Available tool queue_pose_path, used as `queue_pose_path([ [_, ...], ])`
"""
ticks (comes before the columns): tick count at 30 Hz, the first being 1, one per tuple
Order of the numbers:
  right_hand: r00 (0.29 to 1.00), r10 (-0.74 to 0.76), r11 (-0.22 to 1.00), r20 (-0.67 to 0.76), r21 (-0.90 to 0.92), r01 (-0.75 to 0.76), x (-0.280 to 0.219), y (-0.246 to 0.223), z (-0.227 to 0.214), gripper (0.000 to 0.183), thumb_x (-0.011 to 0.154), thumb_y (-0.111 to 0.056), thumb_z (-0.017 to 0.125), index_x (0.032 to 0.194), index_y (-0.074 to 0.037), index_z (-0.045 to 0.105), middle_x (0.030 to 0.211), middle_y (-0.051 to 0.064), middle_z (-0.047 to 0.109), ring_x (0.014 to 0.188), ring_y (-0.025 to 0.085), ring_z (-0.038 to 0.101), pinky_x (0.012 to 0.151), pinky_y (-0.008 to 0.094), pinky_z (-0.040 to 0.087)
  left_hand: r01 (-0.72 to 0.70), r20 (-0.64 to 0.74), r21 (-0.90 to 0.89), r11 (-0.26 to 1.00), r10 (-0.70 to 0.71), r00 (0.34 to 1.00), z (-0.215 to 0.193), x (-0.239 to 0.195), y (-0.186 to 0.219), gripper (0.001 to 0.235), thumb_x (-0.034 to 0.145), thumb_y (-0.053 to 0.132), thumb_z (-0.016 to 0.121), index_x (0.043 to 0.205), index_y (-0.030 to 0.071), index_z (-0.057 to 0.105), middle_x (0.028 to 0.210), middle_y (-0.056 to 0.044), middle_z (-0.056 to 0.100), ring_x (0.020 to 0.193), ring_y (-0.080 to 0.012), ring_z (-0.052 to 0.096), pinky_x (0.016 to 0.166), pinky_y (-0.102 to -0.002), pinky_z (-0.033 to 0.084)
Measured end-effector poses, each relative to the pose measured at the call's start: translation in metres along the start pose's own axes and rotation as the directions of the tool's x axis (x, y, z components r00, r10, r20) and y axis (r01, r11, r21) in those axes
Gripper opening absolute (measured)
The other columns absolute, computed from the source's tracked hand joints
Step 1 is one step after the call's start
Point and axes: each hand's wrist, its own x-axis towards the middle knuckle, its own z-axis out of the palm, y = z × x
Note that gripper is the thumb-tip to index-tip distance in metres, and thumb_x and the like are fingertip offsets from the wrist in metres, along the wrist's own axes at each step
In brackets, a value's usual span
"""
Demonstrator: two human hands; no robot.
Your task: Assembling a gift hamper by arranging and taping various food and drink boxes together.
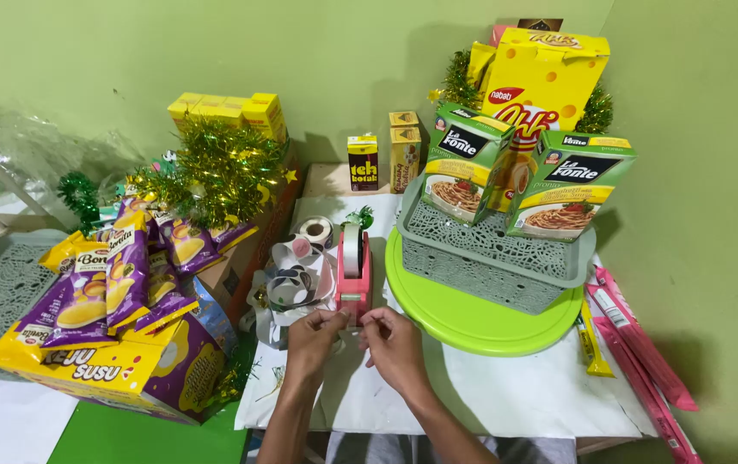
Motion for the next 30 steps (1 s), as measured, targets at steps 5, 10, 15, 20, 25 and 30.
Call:
queue_pose_path([
  [5,0.991,0.093,0.972,0.093,0.209,-0.111,-0.005,-0.013,0.008,0.027,0.099,-0.025,0.063,0.103,-0.002,0.076,0.087,0.011,0.074,0.082,0.021,0.076,0.057,0.033,0.065,-0.029,0.038,-0.076,0.997,0.032,0.999,0.002,0.005,-0.005,0.018,0.09,0.011,0.08,0.075,0.001,0.075,0.067,-0.008,0.068,0.06,-0.0151,0.055,0.058,-0.03,0.042],
  [10,0.987,0.116,0.928,0.108,0.343,-0.147,0.0,-0.015,0.013,0.03,0.096,-0.024,0.066,0.112,0.0,0.077,0.101,0.014,0.08,0.088,0.022,0.076,0.071,0.032,0.063,0.049,0.052,-0.114,0.992,-0.043,0.998,0.003,-0.003,0.012,0.021,0.091,0.013,0.079,0.075,0.001,0.074,0.07,-0.012,0.071,0.06,-0.0181,0.059,0.053,-0.03,0.042],
  [15,0.996,0.082,0.96,0.045,0.264,-0.091,0.006,0.0,0.015,0.015,0.097,-0.018,0.069,0.088,-0.007,0.076,0.089,0.006,0.08,0.088,0.015,0.076,0.068,0.029,0.057,0.037,0.017,-0.076,0.996,-0.036,0.999,0.001,0.008,-0.005,0.017,0.088,0.012,0.08,0.076,0.001,0.075,0.064,-0.009,0.067,0.05,-0.011,0.044,0.045,-0.027,0.03],
  [20,0.997,0.079,0.983,0.02,0.167,-0.082,0.002,0.004,0.014,0.017,0.095,-0.022,0.07,0.089,-0.008,0.078,0.084,0.006,0.078,0.081,0.013,0.07,0.067,0.03,0.053,0.007,0.049,-0.037,0.999,-0.005,0.999,0.0,-0.003,-0.001,0.016,0.09,0.01,0.079,0.077,0.001,0.076,0.067,-0.009,0.069,0.057,-0.0129,0.05,0.055,-0.027,0.037],
  [25,0.995,0.1,0.982,0.001,0.162,-0.099,0.002,0.008,0.016,0.017,0.094,-0.023,0.072,0.091,-0.007,0.078,0.083,0.007,0.078,0.08,0.013,0.069,0.068,0.031,0.053,-0.073,0.084,-0.064,0.995,0.078,0.993,-0.003,0.002,-0.006,0.02,0.091,0.011,0.079,0.075,0.0,0.075,0.065,-0.01,0.07,0.054,-0.0127,0.053,0.052,-0.027,0.039],
  [30,0.999,0.027,0.998,-0.021,0.059,-0.026,-0.001,0.006,0.013,0.018,0.096,-0.018,0.07,0.086,-0.005,0.078,0.075,0.005,0.073,0.064,0.012,0.057,0.062,0.029,0.046,-0.136,0.057,0.412,0.901,0.124,0.991,-0.008,-0.019,0.03,0.02,0.092,0.026,0.074,0.087,0.008,0.081,0.081,-0.004,0.082,0.075,-0.013,0.073,0.07,-0.029,0.053],
])
